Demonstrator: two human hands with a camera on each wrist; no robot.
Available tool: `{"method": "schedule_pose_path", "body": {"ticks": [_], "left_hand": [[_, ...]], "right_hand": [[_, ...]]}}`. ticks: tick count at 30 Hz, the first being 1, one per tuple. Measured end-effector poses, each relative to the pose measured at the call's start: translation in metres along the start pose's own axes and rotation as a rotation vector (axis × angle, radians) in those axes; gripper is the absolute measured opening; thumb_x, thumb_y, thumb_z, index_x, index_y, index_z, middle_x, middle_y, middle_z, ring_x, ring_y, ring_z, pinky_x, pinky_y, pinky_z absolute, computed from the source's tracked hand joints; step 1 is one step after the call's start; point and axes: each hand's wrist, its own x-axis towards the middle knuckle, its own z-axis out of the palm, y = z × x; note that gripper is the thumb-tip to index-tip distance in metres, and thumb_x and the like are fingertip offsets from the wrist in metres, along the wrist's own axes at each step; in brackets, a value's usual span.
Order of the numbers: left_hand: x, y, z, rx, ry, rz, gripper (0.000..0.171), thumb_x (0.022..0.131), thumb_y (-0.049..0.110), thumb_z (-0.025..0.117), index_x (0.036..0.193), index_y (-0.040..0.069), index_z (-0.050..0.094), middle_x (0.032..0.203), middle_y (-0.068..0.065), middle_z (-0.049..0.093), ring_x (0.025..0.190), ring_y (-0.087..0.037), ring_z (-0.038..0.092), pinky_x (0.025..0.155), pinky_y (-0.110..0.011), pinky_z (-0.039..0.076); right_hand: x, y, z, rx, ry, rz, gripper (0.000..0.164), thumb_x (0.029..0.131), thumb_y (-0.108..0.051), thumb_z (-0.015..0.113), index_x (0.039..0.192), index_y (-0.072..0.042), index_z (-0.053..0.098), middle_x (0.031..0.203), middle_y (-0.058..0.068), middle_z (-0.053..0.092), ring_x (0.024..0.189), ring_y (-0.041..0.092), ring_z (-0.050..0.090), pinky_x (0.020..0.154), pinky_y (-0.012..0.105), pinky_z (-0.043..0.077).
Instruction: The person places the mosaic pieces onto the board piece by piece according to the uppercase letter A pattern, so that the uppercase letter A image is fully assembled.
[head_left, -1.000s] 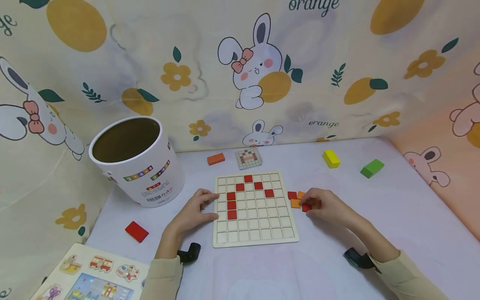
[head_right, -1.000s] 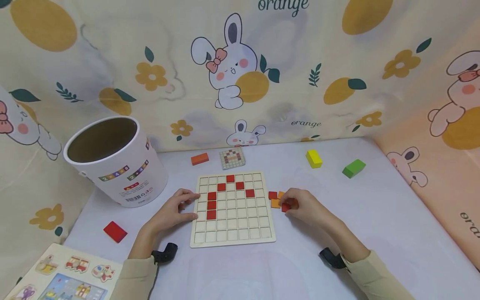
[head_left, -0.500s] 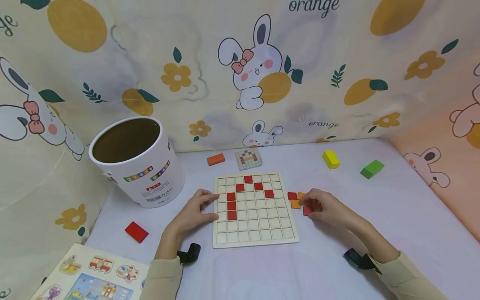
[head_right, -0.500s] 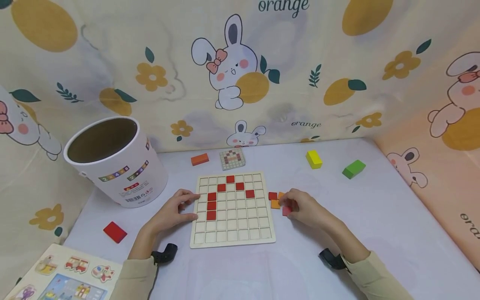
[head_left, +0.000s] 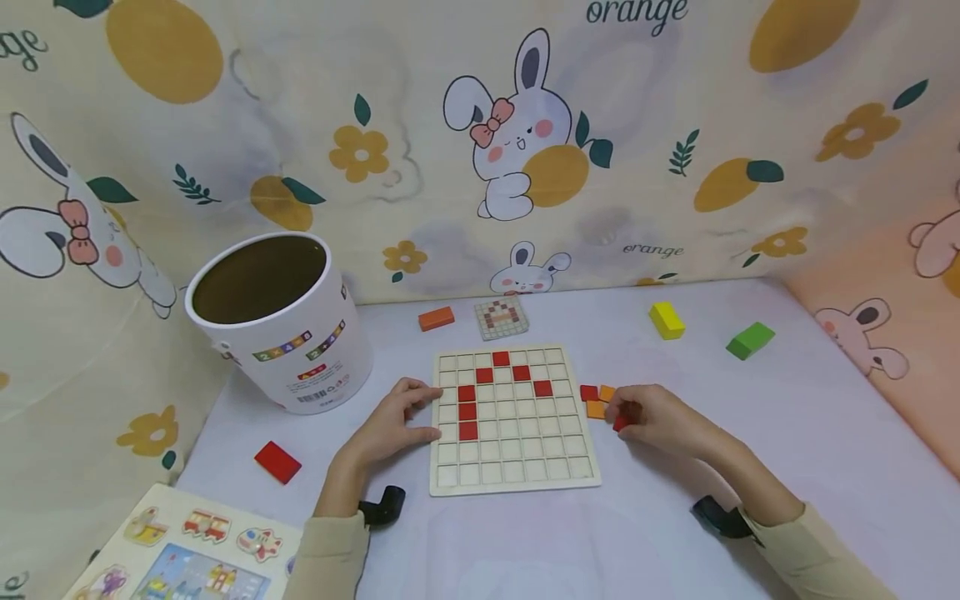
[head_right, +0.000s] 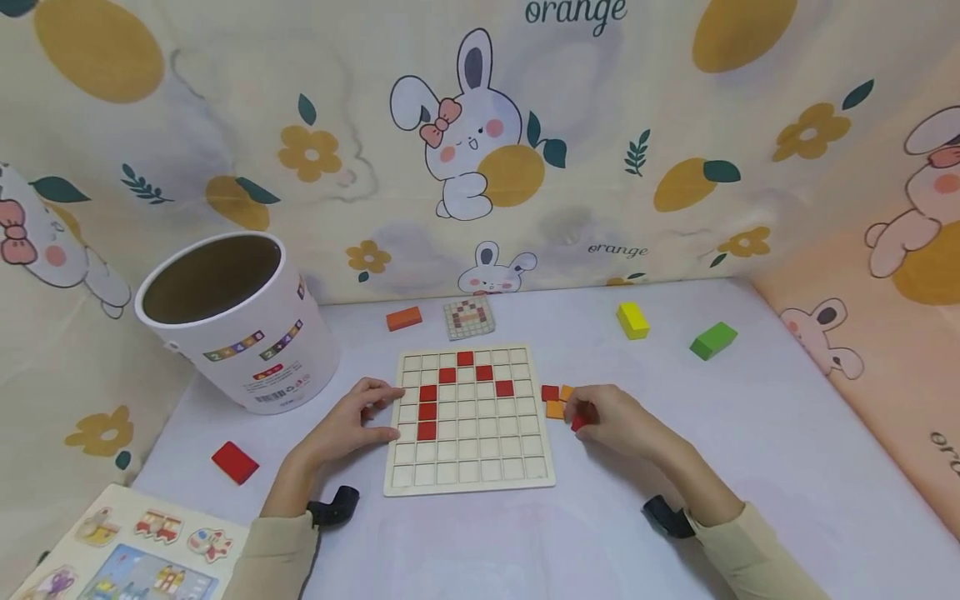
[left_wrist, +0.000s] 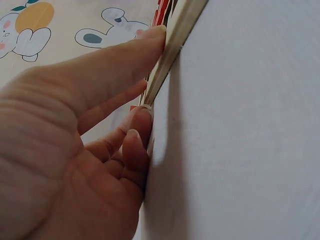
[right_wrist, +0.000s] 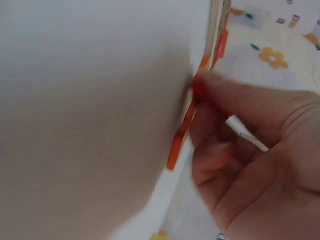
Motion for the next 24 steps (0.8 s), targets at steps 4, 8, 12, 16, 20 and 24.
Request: {"method": "schedule_pose_path", "body": {"ticks": [4,8,12,16,20,24], "left_hand": [[0.000,0.002,0.001,-0.020,-0.004,-0.010,0.060,0.079,0.015,0.085,0.135,0.009,0.062,0.126,-0.004,0.050,0.113,-0.023,0.046,0.097,-0.043,0.041],[0.001,0.001,0.001,-0.019,-0.001,-0.009,0.061,0.080,0.015,0.085,0.135,0.008,0.062,0.125,-0.005,0.050,0.113,-0.023,0.045,0.098,-0.044,0.041],[0.001,0.001,0.001,-0.015,-0.002,-0.007,0.061,0.080,0.016,0.085,0.136,0.008,0.061,0.125,-0.005,0.050,0.113,-0.023,0.046,0.098,-0.044,0.041],[0.001,0.000,0.001,-0.018,-0.009,-0.007,0.061,0.080,0.016,0.085,0.136,0.008,0.061,0.125,-0.005,0.049,0.113,-0.023,0.045,0.097,-0.043,0.041],[0.001,0.000,0.001,-0.021,-0.012,-0.002,0.061,0.080,0.015,0.084,0.136,0.008,0.061,0.125,-0.005,0.049,0.112,-0.022,0.045,0.097,-0.042,0.040],[0.000,0.000,0.000,-0.024,-0.011,0.002,0.061,0.080,0.014,0.084,0.136,0.007,0.061,0.124,-0.005,0.049,0.112,-0.022,0.045,0.097,-0.042,0.040]], "right_hand": [[0.011,-0.007,-0.002,0.016,-0.005,-0.031,0.018,0.084,0.005,0.073,0.094,-0.008,0.067,0.083,-0.001,0.063,0.078,0.019,0.054,0.068,0.025,0.047],[0.036,-0.020,0.006,0.050,-0.018,-0.086,0.016,0.088,0.005,0.068,0.100,-0.005,0.070,0.089,0.000,0.065,0.080,0.019,0.054,0.068,0.027,0.047],[0.061,-0.034,0.018,0.043,-0.051,-0.127,0.020,0.090,0.005,0.065,0.106,-0.005,0.073,0.102,0.002,0.068,0.091,0.021,0.056,0.080,0.033,0.049],[0.075,-0.042,0.027,0.006,-0.059,-0.118,0.023,0.089,0.007,0.065,0.106,-0.006,0.073,0.101,0.002,0.068,0.095,0.021,0.057,0.085,0.038,0.049],[0.078,-0.044,0.030,-0.004,-0.045,-0.092,0.022,0.087,0.010,0.066,0.102,-0.005,0.072,0.091,0.002,0.065,0.084,0.019,0.055,0.075,0.034,0.050],[0.077,-0.044,0.030,-0.006,-0.024,-0.092,0.015,0.086,0.009,0.069,0.092,-0.005,0.071,0.091,0.002,0.067,0.084,0.018,0.057,0.074,0.032,0.051]]}}
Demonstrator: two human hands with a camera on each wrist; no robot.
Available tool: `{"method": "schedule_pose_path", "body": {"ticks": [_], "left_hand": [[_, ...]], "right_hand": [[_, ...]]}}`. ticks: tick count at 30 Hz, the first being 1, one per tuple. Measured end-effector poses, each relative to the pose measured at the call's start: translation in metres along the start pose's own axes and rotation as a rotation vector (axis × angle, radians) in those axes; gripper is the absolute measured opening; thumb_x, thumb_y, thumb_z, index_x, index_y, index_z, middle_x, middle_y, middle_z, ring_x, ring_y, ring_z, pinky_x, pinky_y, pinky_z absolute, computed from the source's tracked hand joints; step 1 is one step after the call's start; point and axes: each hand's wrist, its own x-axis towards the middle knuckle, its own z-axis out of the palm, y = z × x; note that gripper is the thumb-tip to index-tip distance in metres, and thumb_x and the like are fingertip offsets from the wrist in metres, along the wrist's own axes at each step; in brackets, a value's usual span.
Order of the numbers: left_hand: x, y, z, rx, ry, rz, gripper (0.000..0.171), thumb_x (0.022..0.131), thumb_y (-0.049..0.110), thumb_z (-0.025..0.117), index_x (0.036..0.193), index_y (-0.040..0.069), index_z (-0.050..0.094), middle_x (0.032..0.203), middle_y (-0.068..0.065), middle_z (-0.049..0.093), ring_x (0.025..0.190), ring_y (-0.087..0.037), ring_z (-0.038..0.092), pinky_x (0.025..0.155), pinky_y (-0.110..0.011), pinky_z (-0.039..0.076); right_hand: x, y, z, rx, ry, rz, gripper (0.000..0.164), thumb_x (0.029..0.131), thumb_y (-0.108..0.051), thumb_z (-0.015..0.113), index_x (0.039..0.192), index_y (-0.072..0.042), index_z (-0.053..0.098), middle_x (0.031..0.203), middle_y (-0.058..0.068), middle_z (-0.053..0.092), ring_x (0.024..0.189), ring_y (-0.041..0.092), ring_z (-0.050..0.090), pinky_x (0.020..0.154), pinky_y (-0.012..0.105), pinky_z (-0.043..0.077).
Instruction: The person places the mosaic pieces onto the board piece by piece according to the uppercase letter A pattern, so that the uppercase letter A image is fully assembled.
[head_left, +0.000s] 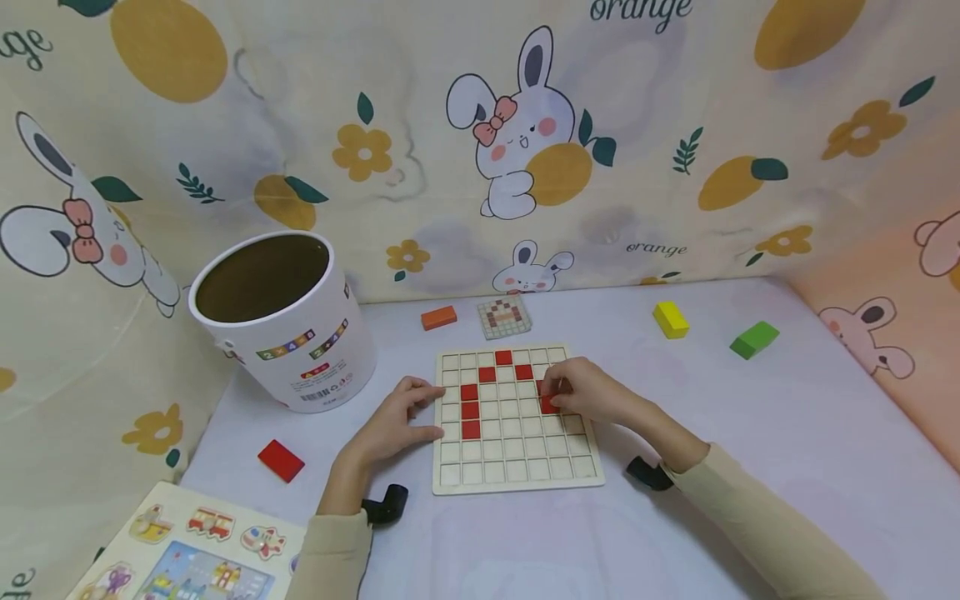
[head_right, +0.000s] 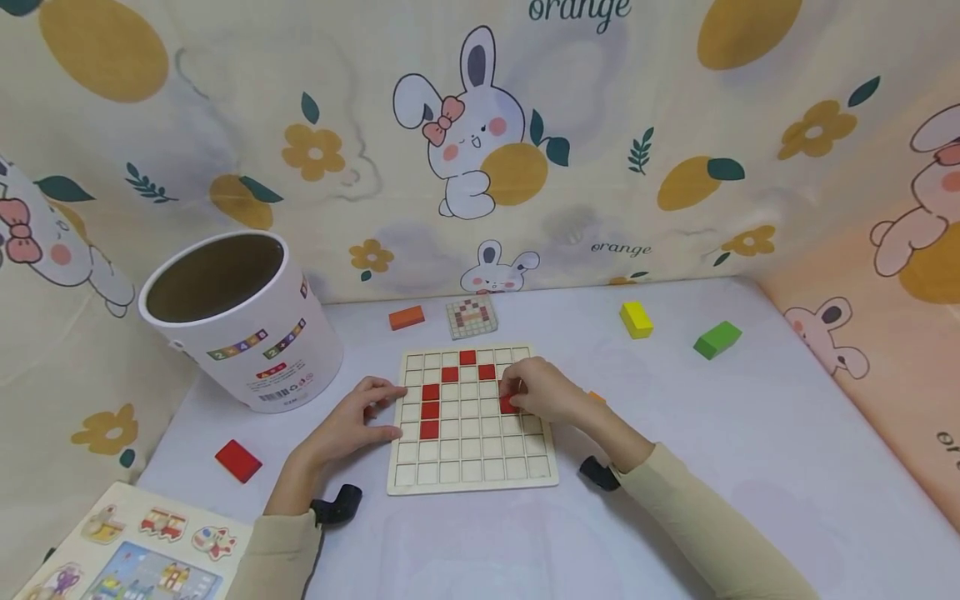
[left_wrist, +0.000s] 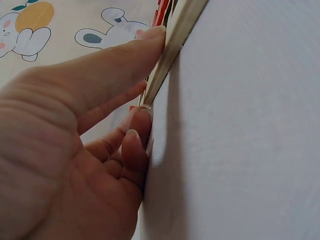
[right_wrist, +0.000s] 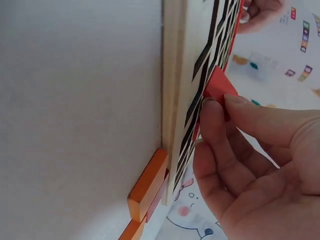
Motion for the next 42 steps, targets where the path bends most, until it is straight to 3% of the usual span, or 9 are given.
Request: {"method": "schedule_pose_path", "body": {"ticks": [8,14,19,23,28,34,42], "left_hand": [[-0.001,0.000,0.000,-0.003,0.001,0.002,0.061,0.080,0.013,0.084,0.136,0.007,0.061,0.124,-0.005,0.049,0.112,-0.023,0.045,0.097,-0.043,0.040],[-0.001,0.001,0.001,-0.006,0.005,-0.012,0.060,0.080,0.014,0.085,0.135,0.008,0.062,0.124,-0.004,0.049,0.113,-0.023,0.045,0.098,-0.043,0.040],[0.000,0.001,0.002,-0.005,0.008,-0.021,0.060,0.080,0.014,0.085,0.135,0.009,0.062,0.124,-0.004,0.049,0.113,-0.022,0.045,0.098,-0.043,0.040],[0.001,0.001,0.003,-0.007,0.010,-0.025,0.060,0.080,0.014,0.084,0.135,0.010,0.062,0.125,-0.004,0.050,0.113,-0.023,0.045,0.098,-0.043,0.041],[0.001,0.002,0.003,-0.005,0.012,-0.036,0.059,0.080,0.014,0.084,0.135,0.010,0.062,0.125,-0.003,0.050,0.113,-0.022,0.045,0.098,-0.043,0.041],[0.000,0.004,0.003,0.000,0.013,-0.037,0.059,0.080,0.013,0.084,0.135,0.009,0.062,0.125,-0.003,0.050,0.113,-0.022,0.045,0.098,-0.043,0.041],[-0.001,0.004,0.000,0.007,0.012,-0.029,0.060,0.080,0.014,0.084,0.136,0.009,0.061,0.125,-0.004,0.049,0.113,-0.023,0.045,0.098,-0.044,0.041]], "right_hand": [[-0.003,0.000,0.002,-0.123,0.036,-0.024,0.012,0.083,0.003,0.076,0.091,-0.006,0.077,0.085,-0.003,0.060,0.081,0.015,0.054,0.075,0.032,0.048],[-0.004,0.002,0.003,-0.131,0.047,-0.034,0.012,0.083,0.001,0.077,0.092,-0.007,0.075,0.087,-0.003,0.062,0.082,0.014,0.055,0.076,0.032,0.048],[-0.006,0.002,0.000,-0.154,0.010,-0.036,0.012,0.081,-0.001,0.079,0.082,-0.012,0.074,0.085,-0.004,0.057,0.078,0.014,0.052,0.072,0.031,0.046],[-0.012,0.006,-0.010,-0.119,0.033,-0.040,0.008,0.084,-0.002,0.077,0.085,-0.010,0.076,0.086,-0.003,0.058,0.077,0.015,0.052,0.068,0.030,0.046],[-0.023,0.023,-0.025,-0.064,0.120,0.046,0.012,0.088,0.003,0.069,0.097,-0.003,0.075,0.091,0.001,0.064,0.083,0.021,0.056,0.074,0.036,0.051],[-0.030,0.042,-0.031,-0.027,0.075,0.075,0.023,0.086,0.007,0.070,0.107,0.000,0.070,0.104,0.009,0.068,0.098,0.029,0.059,0.090,0.050,0.050],[-0.030,0.050,-0.032,0.019,0.066,0.139,0.026,0.087,0.005,0.068,0.113,-0.002,0.069,0.114,0.013,0.066,0.105,0.031,0.058,0.095,0.051,0.048]]}}
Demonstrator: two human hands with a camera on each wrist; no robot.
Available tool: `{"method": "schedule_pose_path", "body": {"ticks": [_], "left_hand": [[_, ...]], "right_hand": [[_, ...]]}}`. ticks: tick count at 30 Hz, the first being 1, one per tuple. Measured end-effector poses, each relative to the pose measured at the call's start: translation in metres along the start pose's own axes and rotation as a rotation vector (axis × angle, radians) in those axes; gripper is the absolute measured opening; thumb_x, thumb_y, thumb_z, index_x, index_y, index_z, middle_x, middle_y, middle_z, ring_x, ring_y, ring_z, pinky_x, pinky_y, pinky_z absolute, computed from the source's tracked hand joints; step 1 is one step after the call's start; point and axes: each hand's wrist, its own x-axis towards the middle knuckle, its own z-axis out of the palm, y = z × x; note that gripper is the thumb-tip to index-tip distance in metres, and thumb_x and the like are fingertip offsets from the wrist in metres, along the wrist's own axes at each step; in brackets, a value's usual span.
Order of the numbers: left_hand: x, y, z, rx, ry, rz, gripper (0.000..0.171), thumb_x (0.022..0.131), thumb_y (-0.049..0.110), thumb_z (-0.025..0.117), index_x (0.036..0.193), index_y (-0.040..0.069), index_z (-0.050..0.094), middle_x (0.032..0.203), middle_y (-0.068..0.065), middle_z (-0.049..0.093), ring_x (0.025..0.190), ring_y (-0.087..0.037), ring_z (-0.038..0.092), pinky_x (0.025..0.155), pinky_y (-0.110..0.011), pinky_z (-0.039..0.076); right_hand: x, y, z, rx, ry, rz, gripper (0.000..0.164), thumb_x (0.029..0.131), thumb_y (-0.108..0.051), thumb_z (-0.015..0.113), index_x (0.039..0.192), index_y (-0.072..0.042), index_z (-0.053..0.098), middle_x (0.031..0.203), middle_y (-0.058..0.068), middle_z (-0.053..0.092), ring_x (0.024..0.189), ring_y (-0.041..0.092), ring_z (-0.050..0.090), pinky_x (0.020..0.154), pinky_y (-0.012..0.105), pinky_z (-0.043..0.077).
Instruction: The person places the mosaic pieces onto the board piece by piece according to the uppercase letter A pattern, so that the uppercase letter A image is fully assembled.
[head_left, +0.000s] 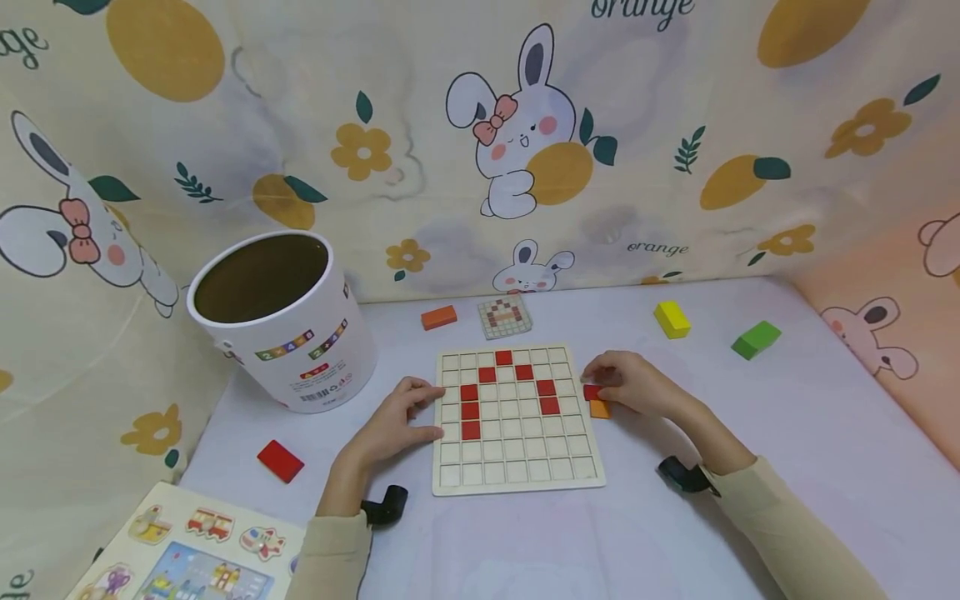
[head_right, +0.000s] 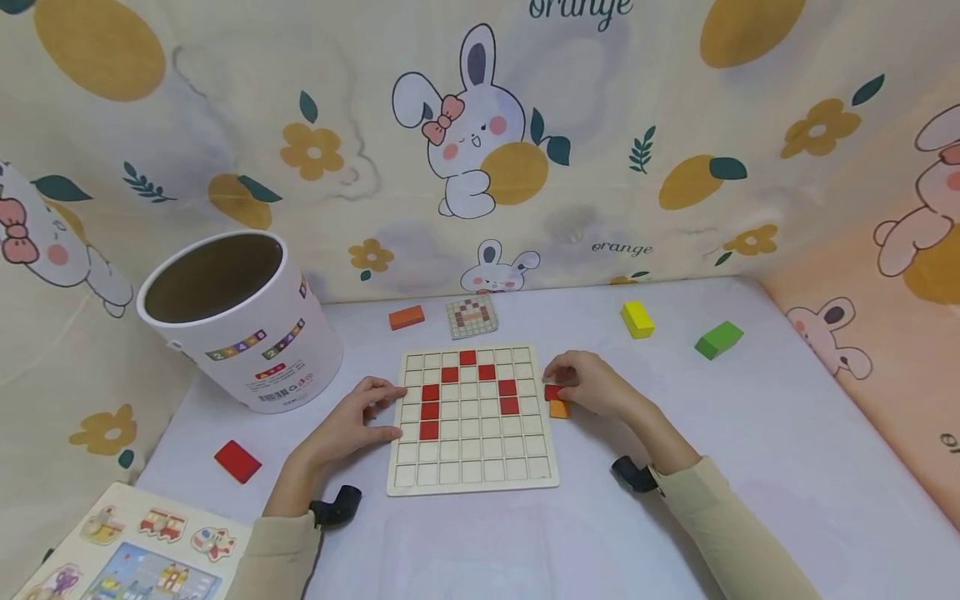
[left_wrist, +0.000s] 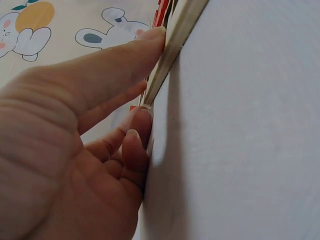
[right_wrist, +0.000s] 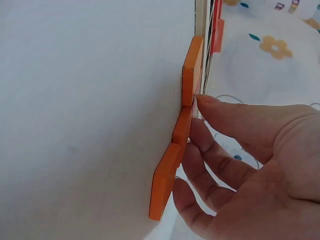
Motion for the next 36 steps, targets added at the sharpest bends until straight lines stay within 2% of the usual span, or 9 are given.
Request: {"method": "schedule_pose_path", "body": {"ticks": [13,17,22,28,36], "left_hand": [[0.0010,-0.0031,0.0007,0.006,-0.001,0.013,0.059,0.081,0.015,0.084,0.135,0.008,0.061,0.126,-0.005,0.049,0.113,-0.023,0.045,0.098,-0.044,0.041],[0.0008,-0.0023,0.0003,-0.001,-0.002,0.020,0.060,0.081,0.014,0.084,0.135,0.007,0.061,0.125,-0.006,0.049,0.113,-0.024,0.045,0.098,-0.044,0.041],[0.0001,-0.0001,0.0003,0.001,-0.003,0.010,0.059,0.081,0.013,0.084,0.135,0.008,0.061,0.125,-0.005,0.049,0.113,-0.023,0.045,0.098,-0.043,0.041],[0.0005,-0.0006,0.0009,0.004,0.000,0.008,0.060,0.080,0.015,0.084,0.136,0.009,0.061,0.126,-0.005,0.050,0.113,-0.023,0.045,0.097,-0.044,0.041],[0.0008,-0.0013,0.0001,0.008,-0.008,0.022,0.060,0.081,0.015,0.084,0.136,0.008,0.061,0.125,-0.005,0.049,0.112,-0.023,0.045,0.096,-0.042,0.041]], "right_hand": [[0.0062,-0.0027,-0.0034,-0.016,-0.074,-0.046,0.023,0.086,0.004,0.071,0.108,0.000,0.068,0.102,0.009,0.064,0.094,0.028,0.056,0.088,0.046,0.049],[0.0062,-0.0030,-0.0031,-0.026,-0.075,-0.030,0.019,0.086,0.003,0.073,0.103,-0.003,0.067,0.099,0.006,0.064,0.094,0.026,0.055,0.088,0.043,0.048],[0.0058,-0.0043,-0.0025,-0.019,-0.072,-0.017,0.017,0.085,0.002,0.074,0.098,-0.003,0.065,0.091,0.006,0.060,0.089,0.025,0.053,0.080,0.038,0.046],[0.0061,-0.0074,0.0003,-0.032,-0.089,0.006,0.020,0.084,0.004,0.074,0.101,-0.002,0.066,0.091,0.004,0.062,0.087,0.023,0.053,0.080,0.035,0.048],[0.0045,-0.0087,0.0011,-0.048,-0.075,-0.030,0.014,0.086,0.004,0.072,0.097,-0.003,0.068,0.089,0.002,0.063,0.084,0.021,0.054,0.077,0.034,0.049]]}}
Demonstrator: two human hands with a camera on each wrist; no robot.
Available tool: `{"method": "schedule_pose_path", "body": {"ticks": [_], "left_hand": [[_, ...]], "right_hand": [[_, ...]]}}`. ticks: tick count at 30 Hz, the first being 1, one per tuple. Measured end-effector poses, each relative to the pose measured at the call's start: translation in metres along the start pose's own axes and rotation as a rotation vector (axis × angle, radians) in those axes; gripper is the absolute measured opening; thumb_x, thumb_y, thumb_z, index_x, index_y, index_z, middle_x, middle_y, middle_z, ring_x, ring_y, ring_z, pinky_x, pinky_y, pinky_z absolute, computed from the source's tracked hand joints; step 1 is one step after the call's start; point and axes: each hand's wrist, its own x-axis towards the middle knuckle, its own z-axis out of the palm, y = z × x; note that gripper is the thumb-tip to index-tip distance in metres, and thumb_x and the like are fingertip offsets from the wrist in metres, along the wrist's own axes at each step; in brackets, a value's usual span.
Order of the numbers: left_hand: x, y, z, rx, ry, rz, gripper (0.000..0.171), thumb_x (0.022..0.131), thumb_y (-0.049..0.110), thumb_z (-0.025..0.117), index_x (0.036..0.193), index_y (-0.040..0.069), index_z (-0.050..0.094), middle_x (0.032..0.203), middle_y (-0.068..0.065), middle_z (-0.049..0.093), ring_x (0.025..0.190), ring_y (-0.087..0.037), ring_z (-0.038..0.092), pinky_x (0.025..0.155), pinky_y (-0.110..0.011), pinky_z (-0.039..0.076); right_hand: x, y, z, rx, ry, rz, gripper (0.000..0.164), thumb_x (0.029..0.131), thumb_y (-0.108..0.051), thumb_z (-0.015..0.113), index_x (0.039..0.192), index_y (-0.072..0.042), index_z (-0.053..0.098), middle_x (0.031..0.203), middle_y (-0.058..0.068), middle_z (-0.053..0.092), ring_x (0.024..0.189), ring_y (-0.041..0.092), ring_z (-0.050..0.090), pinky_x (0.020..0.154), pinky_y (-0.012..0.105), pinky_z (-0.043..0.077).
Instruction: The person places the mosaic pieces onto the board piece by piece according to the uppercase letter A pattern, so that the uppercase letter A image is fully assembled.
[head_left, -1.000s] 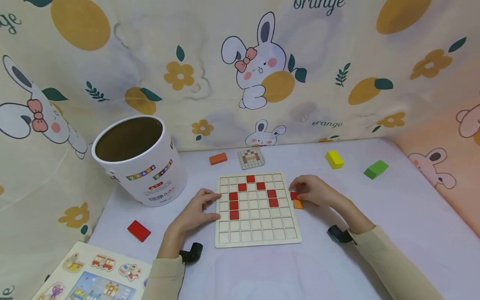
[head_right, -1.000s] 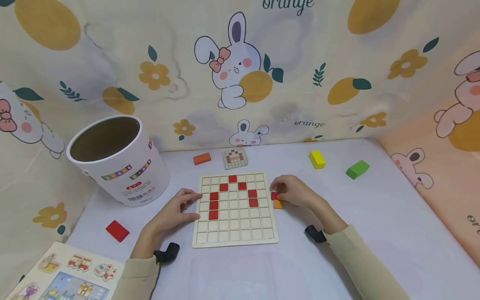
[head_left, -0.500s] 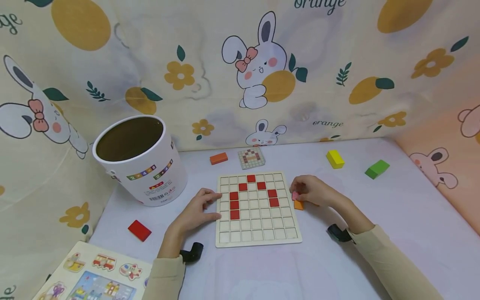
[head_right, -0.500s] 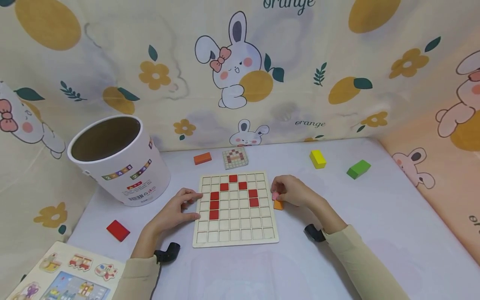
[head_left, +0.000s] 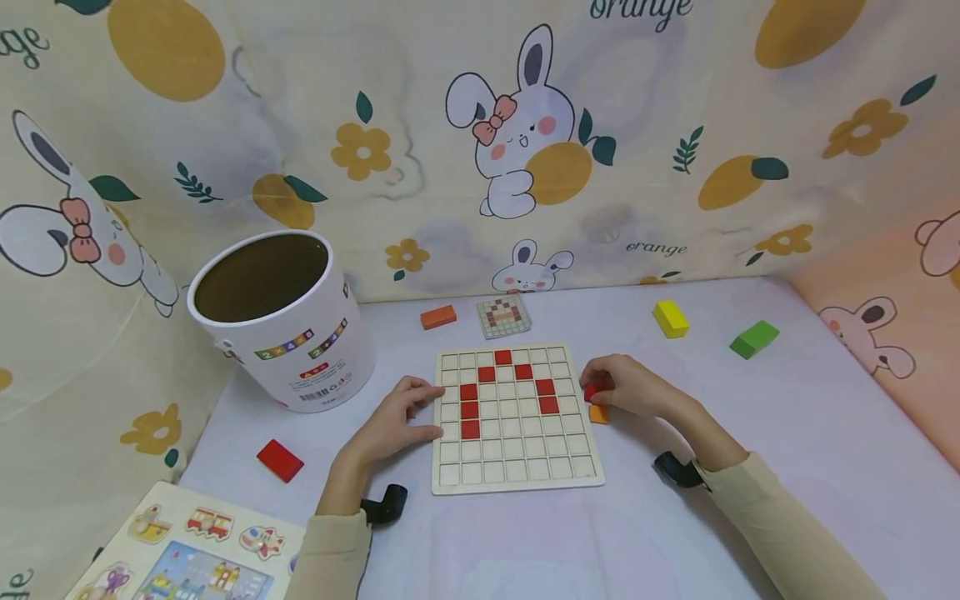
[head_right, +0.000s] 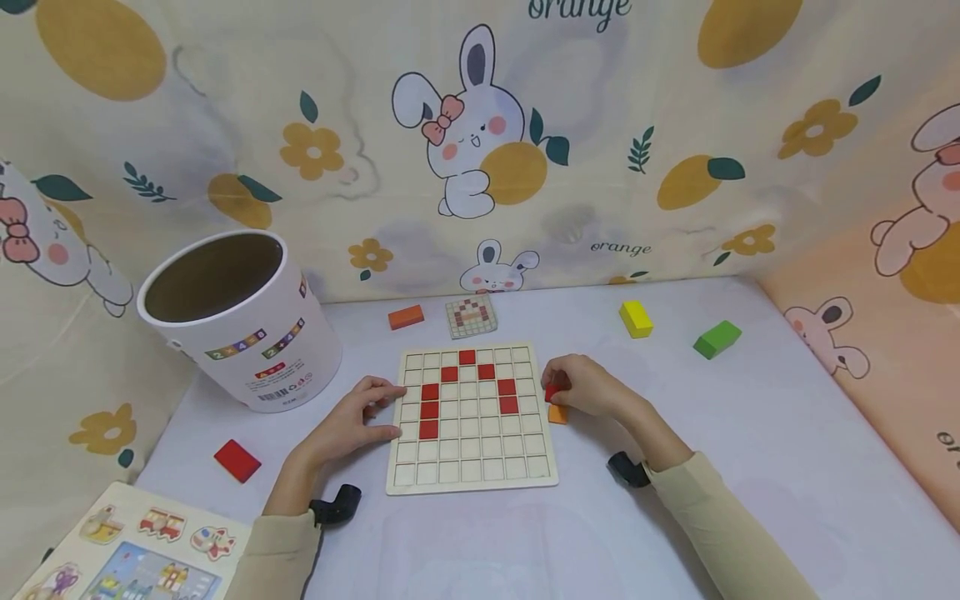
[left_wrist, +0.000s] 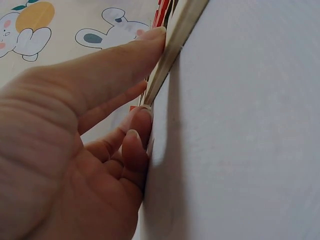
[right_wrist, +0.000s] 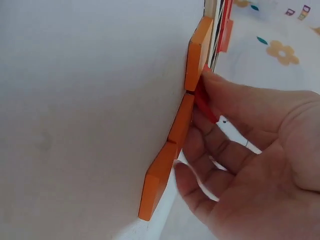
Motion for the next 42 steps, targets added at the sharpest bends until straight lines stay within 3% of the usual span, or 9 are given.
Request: {"method": "schedule_pose_path", "body": {"ticks": [7,11,15,23,29,42], "left_hand": [[0.001,0.000,0.000,-0.006,-0.009,0.005,0.061,0.081,0.016,0.084,0.137,0.008,0.060,0.125,-0.006,0.049,0.111,-0.023,0.045,0.095,-0.042,0.041],[0.001,-0.001,0.000,-0.006,-0.003,0.003,0.060,0.081,0.016,0.083,0.137,0.008,0.060,0.125,-0.005,0.049,0.111,-0.023,0.045,0.094,-0.042,0.041],[0.000,-0.001,0.000,-0.001,0.002,0.004,0.060,0.081,0.015,0.083,0.136,0.008,0.061,0.125,-0.005,0.049,0.111,-0.023,0.045,0.095,-0.042,0.041],[0.000,0.000,-0.001,-0.004,-0.003,0.011,0.061,0.081,0.015,0.083,0.137,0.007,0.060,0.125,-0.006,0.049,0.111,-0.023,0.045,0.095,-0.042,0.041],[0.000,0.000,-0.001,-0.011,-0.004,0.008,0.062,0.081,0.015,0.084,0.137,0.007,0.060,0.126,-0.006,0.049,0.112,-0.023,0.045,0.096,-0.042,0.040],[0.001,-0.004,0.001,-0.015,0.006,-0.004,0.061,0.080,0.014,0.084,0.136,0.009,0.061,0.125,-0.004,0.049,0.112,-0.023,0.045,0.096,-0.042,0.040]], "right_hand": [[-0.005,-0.021,0.006,0.043,0.090,-0.079,0.014,0.089,0.001,0.071,0.102,-0.001,0.067,0.084,0.001,0.060,0.079,0.020,0.053,0.067,0.028,0.046],[-0.003,-0.037,0.018,0.094,-0.003,-0.174,0.016,0.089,0.001,0.070,0.104,-0.002,0.066,0.087,0.001,0.061,0.078,0.018,0.053,0.067,0.026,0.047],[-0.001,-0.044,0.030,0.048,-0.067,-0.228,0.013,0.089,0.001,0.070,0.100,-0.007,0.068,0.095,-0.002,0.066,0.087,0.017,0.056,0.077,0.030,0.050],[-0.001,-0.046,0.038,-0.065,-0.035,-0.192,0.016,0.087,-0.002,0.075,0.096,-0.013,0.070,0.092,-0.009,0.065,0.088,0.014,0.056,0.081,0.034,0.050],[-0.003,-0.049,0.039,-0.150,-0.005,-0.211,0.016,0.084,-0.004,0.078,0.097,-0.012,0.075,0.090,-0.008,0.061,0.082,0.014,0.053,0.075,0.031,0.047],[-0.006,-0.048,0.036,-0.181,0.049,-0.171,0.014,0.082,-0.003,0.079,0.090,-0.012,0.074,0.085,-0.009,0.061,0.077,0.012,0.054,0.070,0.030,0.046]]}}
